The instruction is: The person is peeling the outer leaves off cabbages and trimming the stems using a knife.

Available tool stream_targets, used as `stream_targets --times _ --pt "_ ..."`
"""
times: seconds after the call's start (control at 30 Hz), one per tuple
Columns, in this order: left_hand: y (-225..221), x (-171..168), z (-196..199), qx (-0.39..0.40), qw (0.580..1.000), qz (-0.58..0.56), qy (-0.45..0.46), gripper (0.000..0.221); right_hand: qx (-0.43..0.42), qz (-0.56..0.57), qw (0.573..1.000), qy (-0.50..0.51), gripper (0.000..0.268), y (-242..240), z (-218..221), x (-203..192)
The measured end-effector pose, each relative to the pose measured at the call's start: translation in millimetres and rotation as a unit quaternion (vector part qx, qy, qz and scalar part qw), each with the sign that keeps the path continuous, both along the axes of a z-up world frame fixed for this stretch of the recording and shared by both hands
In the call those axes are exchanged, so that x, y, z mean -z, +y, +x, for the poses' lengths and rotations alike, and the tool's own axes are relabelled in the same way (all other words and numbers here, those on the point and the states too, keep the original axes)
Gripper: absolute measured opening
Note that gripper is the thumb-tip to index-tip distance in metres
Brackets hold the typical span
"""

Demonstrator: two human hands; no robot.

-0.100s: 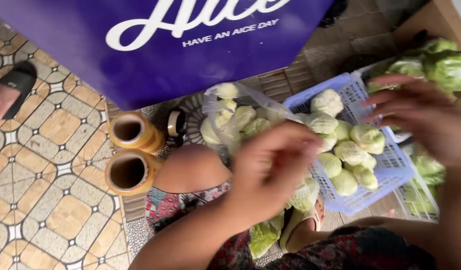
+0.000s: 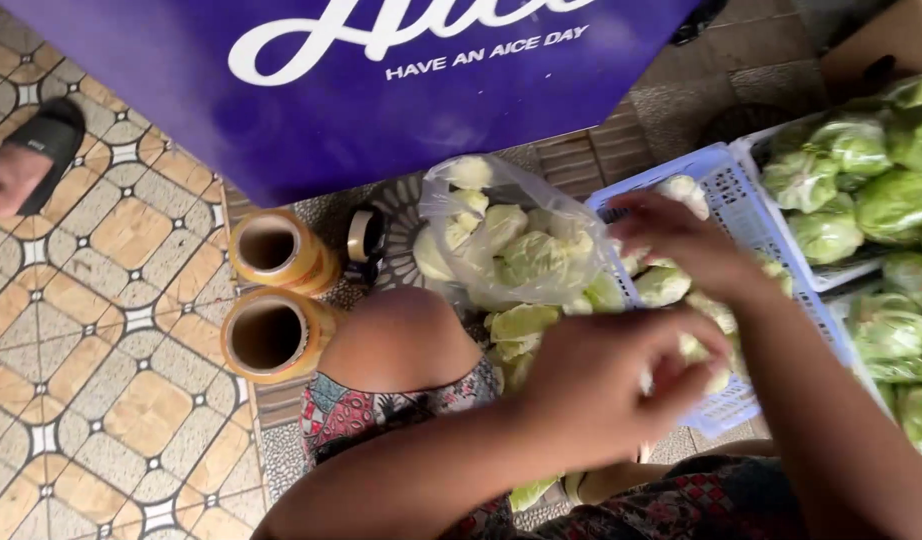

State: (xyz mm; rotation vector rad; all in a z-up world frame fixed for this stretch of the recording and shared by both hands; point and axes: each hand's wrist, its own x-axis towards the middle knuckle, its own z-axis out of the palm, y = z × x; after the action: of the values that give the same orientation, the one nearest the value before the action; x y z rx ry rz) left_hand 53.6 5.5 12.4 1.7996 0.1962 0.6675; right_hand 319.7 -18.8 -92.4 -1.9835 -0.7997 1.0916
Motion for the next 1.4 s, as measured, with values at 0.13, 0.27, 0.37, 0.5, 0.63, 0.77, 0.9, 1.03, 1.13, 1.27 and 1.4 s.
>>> stream_targets --times 0.13,0.27,0.37,0.5,0.63,0.77,0.9,1.03,1.13,1.27,1.4 --pt "-16.1 14.0 -0.1 0.251 0.949 0.164 0.1 0.029 -0.209 -0.101 0.958 -0.171 0.044 66.8 -20.1 137.6" --pt "-20.1 32.2 10.4 0.309 0.925 0.168 0.142 0.027 -0.27 -0.167 0.885 -0.341 0.051 97.9 -39.1 215.5" --pt "-21.0 45.6 13.9 0.368 0.892 0.184 0.189 0.028 -0.281 -0.029 0.8 -0.53 0.064 90.6 -27.2 293.9" --pt "-10.4 34.2 15.6 0.375 0.882 0.132 0.253 0.04 -0.262 -0.096 0.738 -0.615 0.09 78.4 -21.3 322.0" --pt "-0.3 5.2 18.7 0.41 0.83 0.099 0.365 0.044 -0.276 -0.262 0.823 -0.42 0.066 101.3 -27.1 264.3" --pt "-16.0 48.7 18.0 0.401 0.864 0.111 0.282 0.046 -0.288 -0.251 0.829 -0.409 0.055 97.2 -35.4 256.9" --pt "-1.8 40.9 12.5 0.265 0.933 0.183 0.158 0.038 -0.257 -0.242 0.885 -0.304 0.044 91.5 -43.5 195.7" --pt "22.7 35.8 16.9 0.036 0.988 0.088 0.118 0.023 -0.121 0.09 0.934 -0.323 0.073 62.6 -12.8 156.2" --pt "41.4 36.0 22.3 -0.034 0.983 -0.148 0.099 0.022 0.036 0.136 0.953 -0.269 0.072 33.8 6.7 87.9" --pt "50.4 36.2 35.6 -0.083 0.899 -0.427 0.057 0.036 0.23 0.222 0.947 -0.031 0.052 -11.3 -44.5 -40.6" --pt "36.1 32.2 53.2 -0.097 0.723 -0.663 0.167 0.064 0.302 0.234 0.913 0.146 0.053 -81.7 -68.4 -68.0"
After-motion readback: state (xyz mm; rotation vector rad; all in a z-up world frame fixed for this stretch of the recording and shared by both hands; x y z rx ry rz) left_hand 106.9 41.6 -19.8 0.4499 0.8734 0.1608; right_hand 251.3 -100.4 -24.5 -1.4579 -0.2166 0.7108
